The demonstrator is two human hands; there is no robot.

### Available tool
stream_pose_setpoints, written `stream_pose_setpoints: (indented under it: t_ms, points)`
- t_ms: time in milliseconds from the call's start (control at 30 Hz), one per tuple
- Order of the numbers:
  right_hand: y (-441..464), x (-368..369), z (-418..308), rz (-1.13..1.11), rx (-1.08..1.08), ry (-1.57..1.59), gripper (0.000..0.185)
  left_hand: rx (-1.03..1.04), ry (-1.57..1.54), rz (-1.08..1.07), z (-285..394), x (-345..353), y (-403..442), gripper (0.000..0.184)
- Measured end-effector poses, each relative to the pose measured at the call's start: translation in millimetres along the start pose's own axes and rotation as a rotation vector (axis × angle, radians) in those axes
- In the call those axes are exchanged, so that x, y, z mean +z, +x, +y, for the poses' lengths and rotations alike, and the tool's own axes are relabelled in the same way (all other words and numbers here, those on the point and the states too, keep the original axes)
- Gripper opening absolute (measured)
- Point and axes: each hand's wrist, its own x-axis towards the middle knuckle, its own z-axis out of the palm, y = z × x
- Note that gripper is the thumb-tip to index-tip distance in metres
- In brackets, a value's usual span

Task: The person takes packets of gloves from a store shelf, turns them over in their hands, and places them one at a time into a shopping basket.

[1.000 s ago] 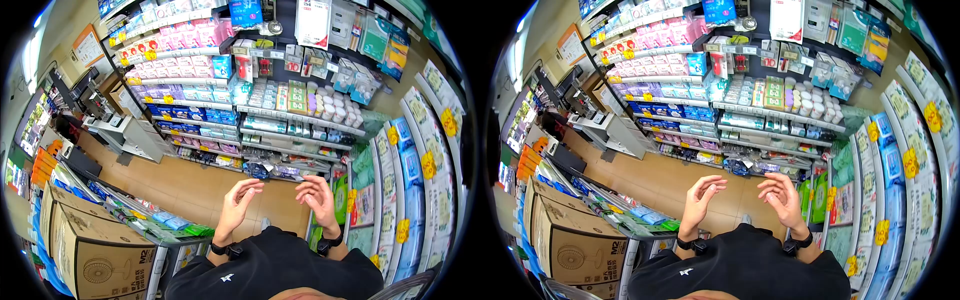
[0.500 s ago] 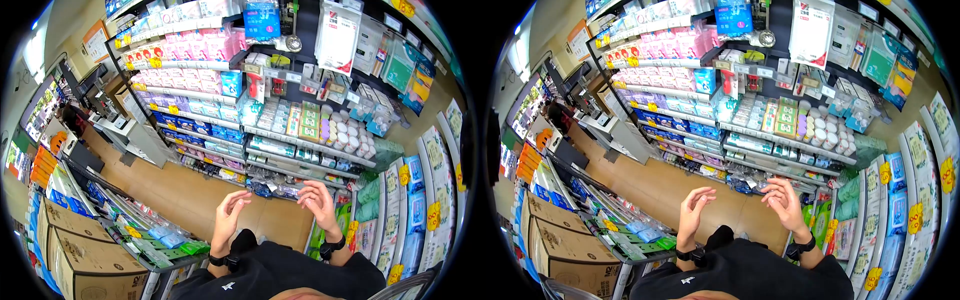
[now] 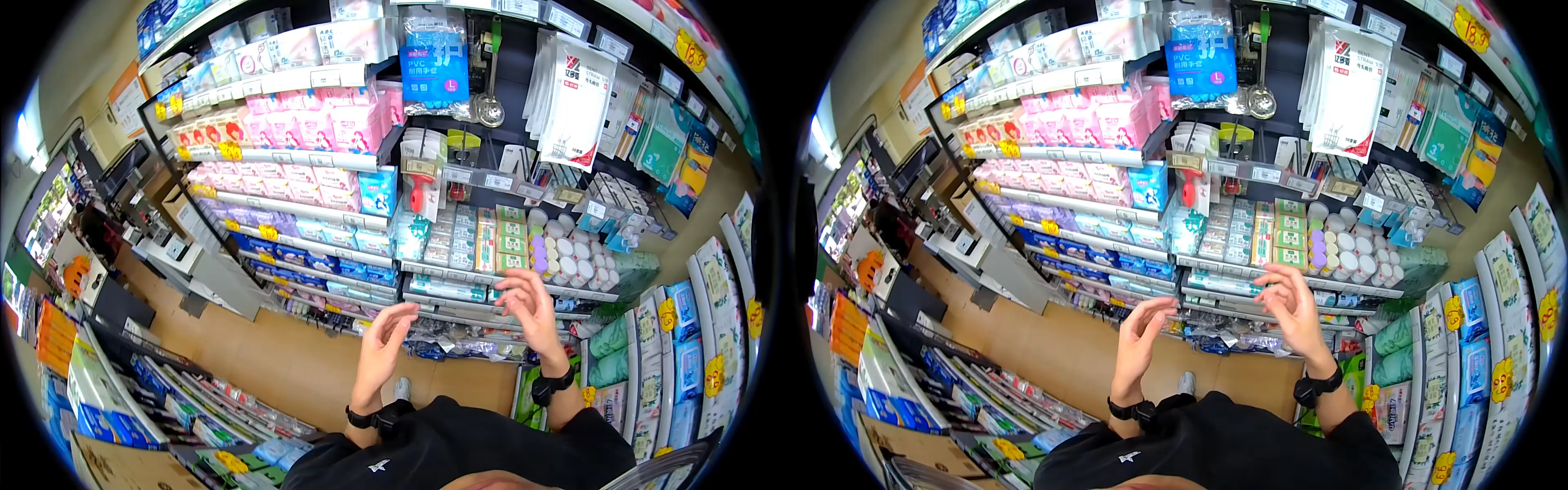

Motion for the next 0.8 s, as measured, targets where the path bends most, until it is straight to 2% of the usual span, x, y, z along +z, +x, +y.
stream_pose_setpoints:
  t_ms: [100, 233, 333, 400, 433, 533, 600, 700, 733, 800]
  points:
    - [43.9, 3.8, -4.9, 0.036, -0.063, -0.031, 0.041, 0.034, 0.037, -0.085, 10.9, -9.4, 51.6, 0.029]
    - [106.6, 6.1, -19.0, 0.047, -0.195, -0.14, 0.041, 0.196, 0.124, -0.2, 34.3, -9.7, 121.5, 0.032]
    - [150.3, 5.9, -17.4, 0.121, -0.256, -0.2, 0.041, 0.286, 0.207, -0.224, 50.5, -2.0, 171.4, 0.031]
    - [175.6, 5.0, -16.6, 0.201, -0.297, -0.293, 0.041, 0.476, 0.249, -0.16, 47.7, 5.8, 210.4, 0.034]
    - [188.0, 3.2, -13.5, 0.21, -0.299, -0.296, 0.041, 0.478, 0.246, -0.169, 48.0, 10.5, 225.2, 0.034]
    - [226.4, -3.5, -7.0, 0.227, -0.33, -0.283, 0.04, 0.531, 0.361, -0.097, 49.5, 20.0, 269.8, 0.043]
    - [250.9, -6.5, -4.4, 0.251, -0.339, -0.329, 0.041, 0.575, 0.566, -0.01, 46.8, 21.0, 302.6, 0.058]
    - [292.1, -17.7, 10.2, 0.287, -0.354, -0.38, 0.048, 0.515, 0.488, 0.039, 43.0, 21.7, 341.5, 0.067]
    - [302.6, -18.9, 14.3, 0.3, -0.337, -0.424, 0.05, 0.496, 0.473, 0.021, 41.9, 20.9, 354.1, 0.075]
    - [311.7, -14.3, 8.0, 0.312, -0.263, -0.473, 0.058, 0.507, 0.467, 0.029, 42.9, 24.5, 368.7, 0.078]
